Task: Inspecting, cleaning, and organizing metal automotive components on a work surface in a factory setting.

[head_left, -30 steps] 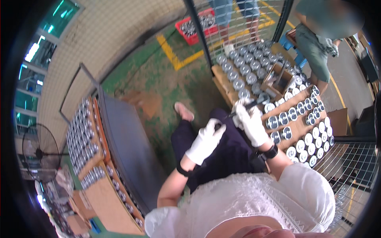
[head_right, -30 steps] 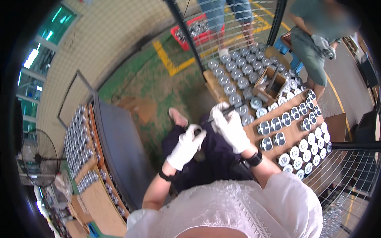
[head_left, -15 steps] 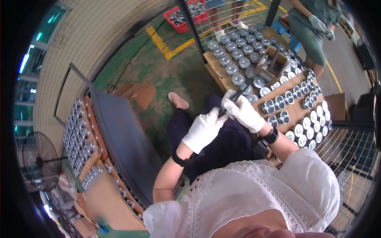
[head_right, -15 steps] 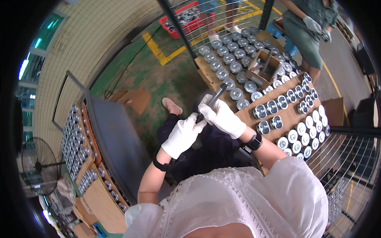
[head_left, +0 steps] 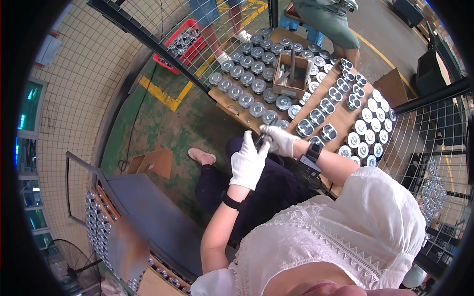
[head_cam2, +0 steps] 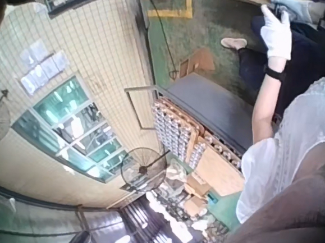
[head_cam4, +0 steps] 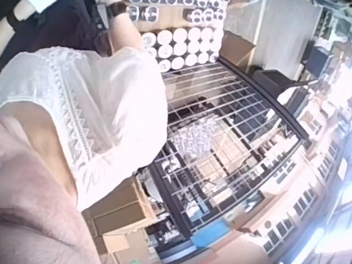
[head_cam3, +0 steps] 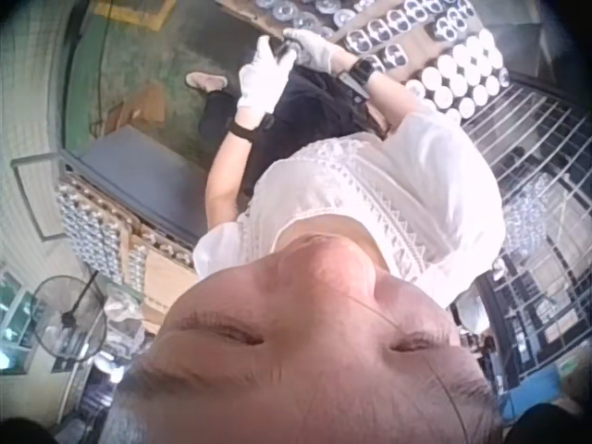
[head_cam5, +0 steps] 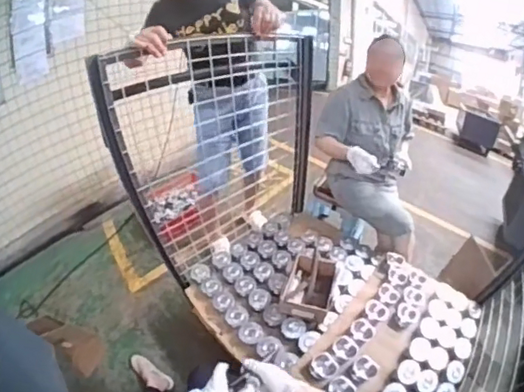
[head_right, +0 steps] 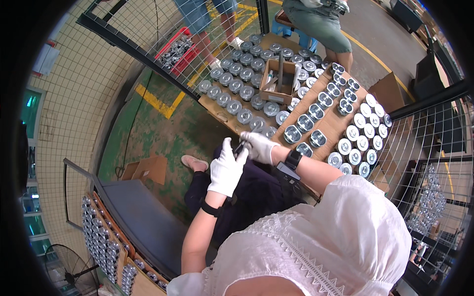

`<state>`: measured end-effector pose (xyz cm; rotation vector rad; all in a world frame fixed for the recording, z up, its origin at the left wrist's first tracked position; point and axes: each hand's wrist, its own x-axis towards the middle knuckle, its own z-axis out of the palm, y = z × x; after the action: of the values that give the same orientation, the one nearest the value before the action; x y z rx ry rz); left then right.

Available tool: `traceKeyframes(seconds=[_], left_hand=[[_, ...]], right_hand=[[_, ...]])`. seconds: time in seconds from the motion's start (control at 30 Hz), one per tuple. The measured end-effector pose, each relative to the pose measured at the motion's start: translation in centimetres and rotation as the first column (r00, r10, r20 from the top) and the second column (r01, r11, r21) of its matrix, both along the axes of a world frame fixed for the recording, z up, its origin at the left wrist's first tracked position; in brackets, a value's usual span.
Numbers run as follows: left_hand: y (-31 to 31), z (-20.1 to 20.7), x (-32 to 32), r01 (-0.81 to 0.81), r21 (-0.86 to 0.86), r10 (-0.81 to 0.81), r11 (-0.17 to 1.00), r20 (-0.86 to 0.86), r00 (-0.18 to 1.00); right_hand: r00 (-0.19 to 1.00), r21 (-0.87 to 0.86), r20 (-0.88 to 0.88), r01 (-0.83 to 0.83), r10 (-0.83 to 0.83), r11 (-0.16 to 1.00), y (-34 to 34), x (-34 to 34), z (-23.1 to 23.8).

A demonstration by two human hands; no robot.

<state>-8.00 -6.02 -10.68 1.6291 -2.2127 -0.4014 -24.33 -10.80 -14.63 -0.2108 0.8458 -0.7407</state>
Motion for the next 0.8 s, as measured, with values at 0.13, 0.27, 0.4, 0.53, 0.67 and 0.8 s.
traceKeyframes(seconds=[0.13,0.27,0.4,0.53,0.67,0.8], left_hand=[[-1.6,2.2,0.2,-0.008,0.500,0.272,0.866,-0.458,0.847],[-2.0,2.9,-0.3,0.133,0.736,0.571,0.664,-0.614,0.545],[-1.5,2.3,-1.0,-0.079,0.044,0.090,0.996,-0.526,0.845],[-0.8,2.3,-1.2,-0.058,0.067,0.077,0.996,-0.336,0.939],[-1.2,2.5,-2.0,-0.131,0.140,0.165,0.981,-0.271,0.948],[-0.5,2.2,-1.9,-0.228,0.325,0.346,0.918,-0.370,0.863]], right_hand=[[0.968,-0.310,-0.252,-0.067,-0.014,0.948,-1.3,-1.7,2.6],[0.974,-0.460,-0.204,-0.005,-0.100,0.888,-0.6,-1.4,5.1],[0.977,-0.474,-0.174,0.029,-0.125,0.880,0.3,-0.9,6.0],[0.971,-0.374,-0.198,0.050,-0.132,0.926,1.0,-0.7,5.8],[0.915,-0.269,-0.355,0.095,-0.190,0.959,-1.3,-1.6,4.7],[0.788,-0.393,-0.538,0.081,-0.300,0.916,-9.9,-7.5,1.8]])
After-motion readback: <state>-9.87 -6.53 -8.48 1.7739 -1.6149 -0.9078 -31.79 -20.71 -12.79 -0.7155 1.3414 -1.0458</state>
